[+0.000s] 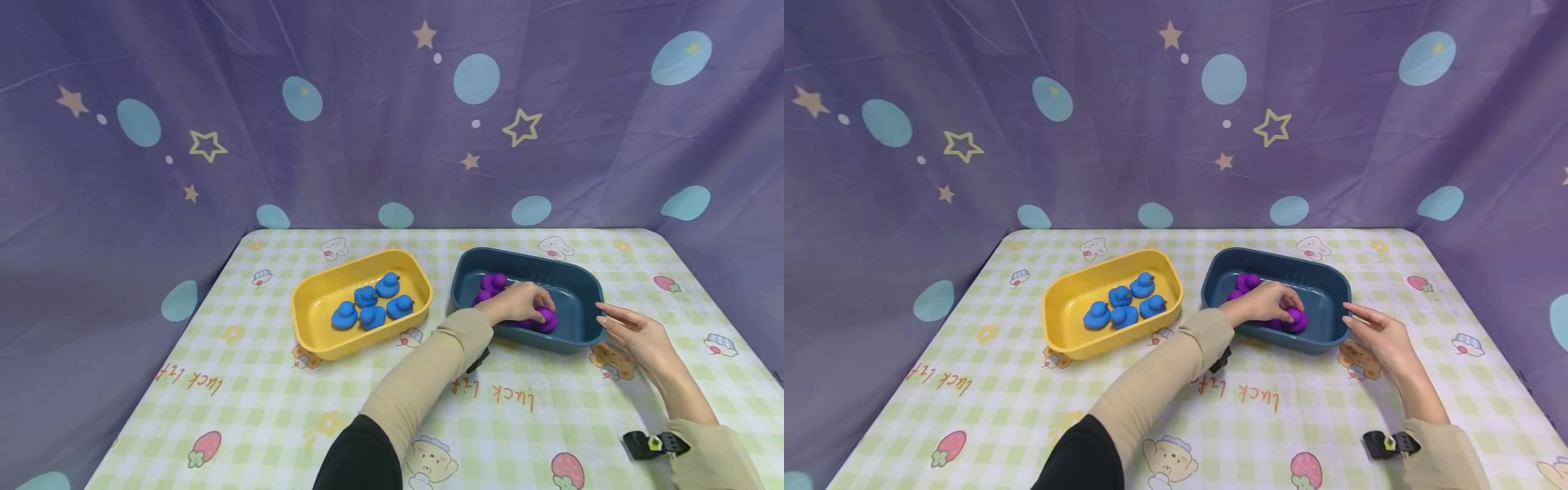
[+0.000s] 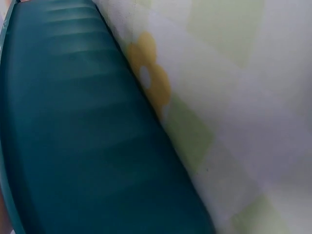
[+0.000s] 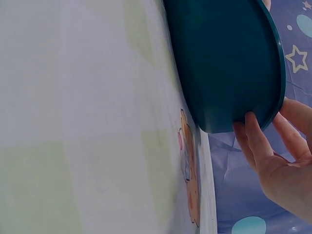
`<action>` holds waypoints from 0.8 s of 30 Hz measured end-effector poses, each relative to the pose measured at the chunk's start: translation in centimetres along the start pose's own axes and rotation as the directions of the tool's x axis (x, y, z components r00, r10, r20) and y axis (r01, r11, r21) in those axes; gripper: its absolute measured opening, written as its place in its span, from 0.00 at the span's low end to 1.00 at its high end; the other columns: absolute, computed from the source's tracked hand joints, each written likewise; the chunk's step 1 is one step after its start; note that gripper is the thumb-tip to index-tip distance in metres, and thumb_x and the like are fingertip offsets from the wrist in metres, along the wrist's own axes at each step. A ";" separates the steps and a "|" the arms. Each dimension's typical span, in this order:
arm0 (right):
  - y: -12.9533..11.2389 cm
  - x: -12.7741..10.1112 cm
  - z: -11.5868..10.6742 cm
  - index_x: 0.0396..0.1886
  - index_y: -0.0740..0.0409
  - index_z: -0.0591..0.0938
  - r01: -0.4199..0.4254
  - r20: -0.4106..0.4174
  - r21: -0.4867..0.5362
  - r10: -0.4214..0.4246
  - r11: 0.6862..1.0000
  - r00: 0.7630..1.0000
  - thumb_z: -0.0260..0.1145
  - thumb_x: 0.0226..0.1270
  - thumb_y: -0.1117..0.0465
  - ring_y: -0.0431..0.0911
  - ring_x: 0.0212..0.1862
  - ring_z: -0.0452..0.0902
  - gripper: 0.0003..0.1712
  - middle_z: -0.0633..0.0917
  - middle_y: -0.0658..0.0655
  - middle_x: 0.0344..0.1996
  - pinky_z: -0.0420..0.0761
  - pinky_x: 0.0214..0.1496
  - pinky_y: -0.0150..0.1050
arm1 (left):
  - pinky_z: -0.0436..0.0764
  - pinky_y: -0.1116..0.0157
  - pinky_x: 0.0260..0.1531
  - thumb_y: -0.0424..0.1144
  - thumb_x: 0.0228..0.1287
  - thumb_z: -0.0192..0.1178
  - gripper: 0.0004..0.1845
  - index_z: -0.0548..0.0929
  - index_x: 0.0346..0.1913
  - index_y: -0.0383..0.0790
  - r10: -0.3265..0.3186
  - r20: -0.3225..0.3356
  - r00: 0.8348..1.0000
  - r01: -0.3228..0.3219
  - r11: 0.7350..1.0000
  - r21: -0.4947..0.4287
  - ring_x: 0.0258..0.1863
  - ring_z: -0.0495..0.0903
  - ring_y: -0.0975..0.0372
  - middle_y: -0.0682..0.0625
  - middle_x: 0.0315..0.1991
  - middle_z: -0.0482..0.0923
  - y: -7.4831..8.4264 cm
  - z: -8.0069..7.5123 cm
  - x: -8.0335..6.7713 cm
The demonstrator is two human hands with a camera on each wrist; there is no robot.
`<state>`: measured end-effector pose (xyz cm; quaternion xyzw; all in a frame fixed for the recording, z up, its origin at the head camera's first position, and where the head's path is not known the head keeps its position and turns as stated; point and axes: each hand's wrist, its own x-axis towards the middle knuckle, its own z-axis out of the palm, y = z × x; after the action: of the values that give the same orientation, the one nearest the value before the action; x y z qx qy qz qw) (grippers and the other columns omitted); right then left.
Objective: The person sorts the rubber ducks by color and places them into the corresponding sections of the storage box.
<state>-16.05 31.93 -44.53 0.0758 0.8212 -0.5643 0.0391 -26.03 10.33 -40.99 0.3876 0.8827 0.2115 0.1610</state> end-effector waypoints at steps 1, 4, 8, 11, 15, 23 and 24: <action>0.2 0.1 0.0 0.64 0.49 0.69 -0.007 -0.006 0.005 0.007 1.000 1.000 0.60 0.61 0.44 0.17 0.40 0.69 0.33 0.68 0.51 0.59 0.75 0.42 0.21 | 0.67 0.80 0.42 0.37 0.53 0.66 0.13 0.83 0.44 0.48 0.001 -0.004 1.000 -0.001 1.000 0.000 0.44 0.76 0.69 0.54 0.43 0.82 0.0 0.0 0.0; 1.2 0.8 -0.2 0.64 0.47 0.69 -0.010 -0.006 0.007 0.010 1.000 1.000 0.60 0.59 0.42 0.17 0.41 0.70 0.34 0.69 0.43 0.56 0.75 0.41 0.20 | 0.67 0.80 0.43 0.36 0.55 0.64 0.13 0.83 0.44 0.48 0.004 -0.013 1.000 -0.004 1.000 -0.001 0.43 0.77 0.68 0.54 0.42 0.82 0.0 -0.1 -0.2; 2.6 1.7 -0.6 0.64 0.50 0.69 0.018 -0.007 -0.010 -0.018 1.000 1.000 0.61 0.58 0.40 0.17 0.42 0.69 0.36 0.69 0.46 0.59 0.75 0.41 0.20 | 0.67 0.81 0.42 0.35 0.56 0.63 0.12 0.83 0.45 0.47 0.003 -0.027 1.000 -0.004 1.000 -0.015 0.41 0.77 0.69 0.54 0.41 0.82 0.1 -0.3 -0.5; 2.6 1.8 -0.7 0.63 0.51 0.70 0.026 -0.027 -0.063 -0.028 0.998 0.999 0.60 0.57 0.39 0.17 0.42 0.68 0.37 0.69 0.52 0.60 0.75 0.40 0.19 | 0.68 0.82 0.40 0.35 0.57 0.62 0.12 0.83 0.45 0.47 0.005 -0.042 0.999 -0.007 0.999 -0.031 0.40 0.78 0.69 0.54 0.42 0.82 0.2 -0.5 -0.9; 1.2 1.0 -0.5 0.64 0.49 0.70 0.011 -0.039 -0.173 -0.018 0.985 0.999 0.58 0.59 0.38 0.27 0.48 0.71 0.35 0.69 0.54 0.62 0.76 0.45 0.27 | 0.70 0.82 0.40 0.34 0.58 0.61 0.12 0.82 0.45 0.45 0.028 -0.072 0.997 -0.031 0.998 -0.052 0.43 0.78 0.69 0.53 0.44 0.81 0.2 -0.9 -1.6; -0.2 0.3 -0.2 0.62 0.53 0.71 0.046 -0.059 -0.272 -0.065 0.961 0.996 0.58 0.61 0.41 0.17 0.39 0.64 0.33 0.71 0.61 0.61 0.75 0.43 0.32 | 0.69 0.82 0.42 0.36 0.59 0.60 0.12 0.82 0.47 0.43 0.074 -0.149 0.986 -0.082 0.995 -0.048 0.45 0.77 0.66 0.51 0.44 0.81 -0.4 -1.2 -3.3; 0.3 0.7 -0.3 0.62 0.53 0.72 0.067 -0.066 -0.277 -0.089 0.958 0.994 0.59 0.61 0.42 0.16 0.38 0.65 0.33 0.73 0.58 0.59 0.75 0.42 0.30 | 0.69 0.82 0.41 0.35 0.59 0.60 0.12 0.82 0.47 0.42 0.078 -0.159 0.984 -0.088 0.994 -0.059 0.44 0.77 0.66 0.50 0.44 0.81 -0.5 -1.3 -3.6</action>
<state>-16.66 32.40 -44.84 0.0591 0.8947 -0.4427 -0.0051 -24.59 6.98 -39.72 0.4007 0.8683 0.2765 0.0951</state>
